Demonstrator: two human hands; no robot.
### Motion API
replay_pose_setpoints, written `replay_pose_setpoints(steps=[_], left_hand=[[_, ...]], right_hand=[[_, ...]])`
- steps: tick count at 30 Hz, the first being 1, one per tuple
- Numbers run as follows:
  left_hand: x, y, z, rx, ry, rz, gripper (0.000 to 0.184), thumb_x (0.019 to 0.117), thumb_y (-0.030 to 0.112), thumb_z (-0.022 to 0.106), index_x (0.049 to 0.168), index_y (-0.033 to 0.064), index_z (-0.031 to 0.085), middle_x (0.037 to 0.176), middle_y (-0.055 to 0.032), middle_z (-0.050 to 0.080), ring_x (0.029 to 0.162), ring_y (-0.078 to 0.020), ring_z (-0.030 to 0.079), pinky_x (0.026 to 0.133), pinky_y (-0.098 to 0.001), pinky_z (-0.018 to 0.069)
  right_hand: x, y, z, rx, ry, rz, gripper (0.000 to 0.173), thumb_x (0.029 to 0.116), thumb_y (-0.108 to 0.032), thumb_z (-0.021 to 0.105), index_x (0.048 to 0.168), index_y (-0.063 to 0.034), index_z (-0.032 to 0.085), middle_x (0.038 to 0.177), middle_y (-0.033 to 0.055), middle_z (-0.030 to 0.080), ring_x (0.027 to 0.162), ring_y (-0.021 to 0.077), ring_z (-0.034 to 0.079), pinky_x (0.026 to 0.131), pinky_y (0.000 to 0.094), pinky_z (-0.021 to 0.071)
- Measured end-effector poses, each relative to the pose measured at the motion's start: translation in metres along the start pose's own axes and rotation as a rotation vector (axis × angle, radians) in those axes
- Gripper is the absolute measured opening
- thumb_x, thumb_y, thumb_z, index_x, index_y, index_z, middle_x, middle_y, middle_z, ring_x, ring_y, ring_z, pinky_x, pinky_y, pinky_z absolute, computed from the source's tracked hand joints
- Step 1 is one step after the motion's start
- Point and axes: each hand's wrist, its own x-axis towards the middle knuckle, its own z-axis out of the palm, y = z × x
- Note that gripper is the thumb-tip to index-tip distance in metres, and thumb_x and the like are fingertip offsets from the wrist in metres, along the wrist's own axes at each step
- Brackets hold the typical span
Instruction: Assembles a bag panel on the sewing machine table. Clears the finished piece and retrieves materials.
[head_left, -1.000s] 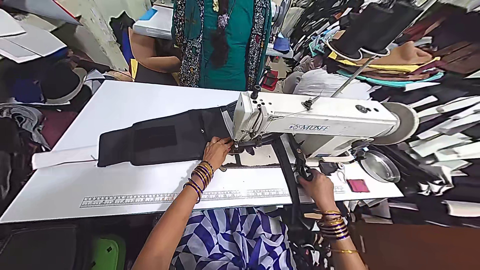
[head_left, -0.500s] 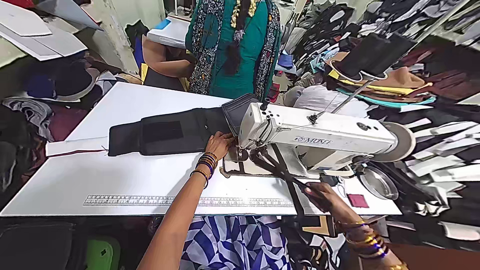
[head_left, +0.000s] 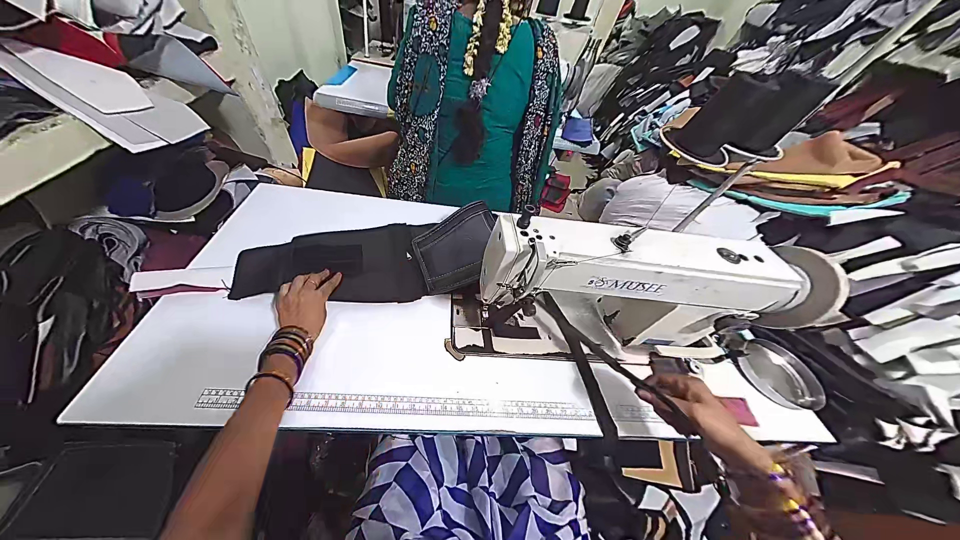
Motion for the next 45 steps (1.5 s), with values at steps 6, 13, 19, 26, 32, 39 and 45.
replay_pose_setpoints(steps=[6, 13, 19, 26, 32, 39, 45], left_hand=[[-0.084, 0.142, -0.098, 0.385, -0.95, 0.182, 0.027, 0.0993, 0.006, 0.055, 0.117, -0.0124, 0.065, 0.128, -0.0341, 0.06, 0.123, -0.0516, 0.056, 0.097, -0.0653, 0.0456], [-0.041, 0.167, -0.059, -0.257, -0.564, 0.249, 0.045, 0.1054, 0.039, 0.051, 0.113, 0.0015, 0.074, 0.114, -0.024, 0.071, 0.111, -0.0429, 0.066, 0.099, -0.0659, 0.0455], [0.05, 0.115, 0.015, -0.795, -0.054, -0.161, 0.063, 0.0906, 0.009, 0.076, 0.149, 0.0128, 0.053, 0.154, -0.0232, 0.047, 0.143, -0.0471, 0.04, 0.113, -0.0637, 0.0337], [0.029, 0.1, -0.079, -1.142, 0.09, -0.103, 0.065, 0.0983, 0.0, 0.061, 0.157, -0.0007, 0.033, 0.164, -0.0169, 0.033, 0.149, -0.0292, 0.036, 0.119, -0.0456, 0.0323], [-0.077, 0.089, -0.031, -1.128, 0.054, -0.169, 0.071, 0.0892, 0.004, 0.071, 0.153, -0.0042, 0.04, 0.157, -0.0281, 0.038, 0.148, -0.0325, 0.037, 0.121, -0.0416, 0.0309], [-0.117, 0.076, -0.012, -0.534, -0.061, -0.248, 0.102, 0.0876, 0.039, 0.078, 0.161, -0.0027, 0.021, 0.16, -0.0329, 0.032, 0.134, -0.0479, 0.052, 0.106, -0.0575, 0.0452], [-0.167, 0.146, -0.015, -1.583, -0.106, -0.479, 0.038, 0.1029, 0.005, 0.047, 0.138, -0.0041, 0.037, 0.113, -0.0023, 0.062, 0.096, 0.0, 0.064, 0.083, -0.0215, 0.0565]], right_hand=[[-0.006, 0.041, 0.013, -0.471, 0.283, -0.08, 0.029, 0.0898, -0.022, 0.067, 0.092, 0.0077, 0.067, 0.065, 0.0117, 0.056, 0.058, 0.0237, 0.054, 0.059, 0.0476, 0.0437], [0.028, -0.015, 0.089, -0.819, 0.376, -0.181, 0.036, 0.094, -0.015, 0.069, 0.114, 0.014, 0.068, 0.118, 0.042, 0.061, 0.111, 0.0598, 0.06, 0.09, 0.0711, 0.0469], [-0.012, -0.075, 0.268, -0.493, -0.113, -0.648, 0.062, 0.1004, -0.045, 0.055, 0.146, -0.0035, 0.055, 0.156, 0.029, 0.043, 0.145, 0.0508, 0.038, 0.116, 0.0627, 0.0344], [0.109, -0.089, 0.292, -0.153, -0.132, -0.703, 0.043, 0.1054, -0.02, 0.042, 0.127, 0.0075, 0.067, 0.138, 0.0213, 0.064, 0.136, 0.0347, 0.055, 0.118, 0.0509, 0.0363], [0.087, -0.11, 0.257, 0.776, -0.08, -0.102, 0.035, 0.1109, -0.014, 0.034, 0.133, 0.0072, 0.051, 0.071, 0.0004, 0.064, 0.05, 0.0046, 0.057, 0.045, 0.0201, 0.0488], [0.057, -0.085, 0.256, -0.468, 0.087, -0.282, 0.053, 0.0989, -0.045, 0.061, 0.105, 0.0057, 0.073, 0.1, 0.0282, 0.07, 0.098, 0.0459, 0.069, 0.084, 0.0621, 0.0508], [0.037, -0.103, 0.271, 0.57, 0.393, -0.264, 0.062, 0.0801, -0.007, 0.079, 0.133, 0.0082, 0.051, 0.126, 0.0239, 0.063, 0.114, 0.0261, 0.063, 0.096, 0.0442, 0.0525]])
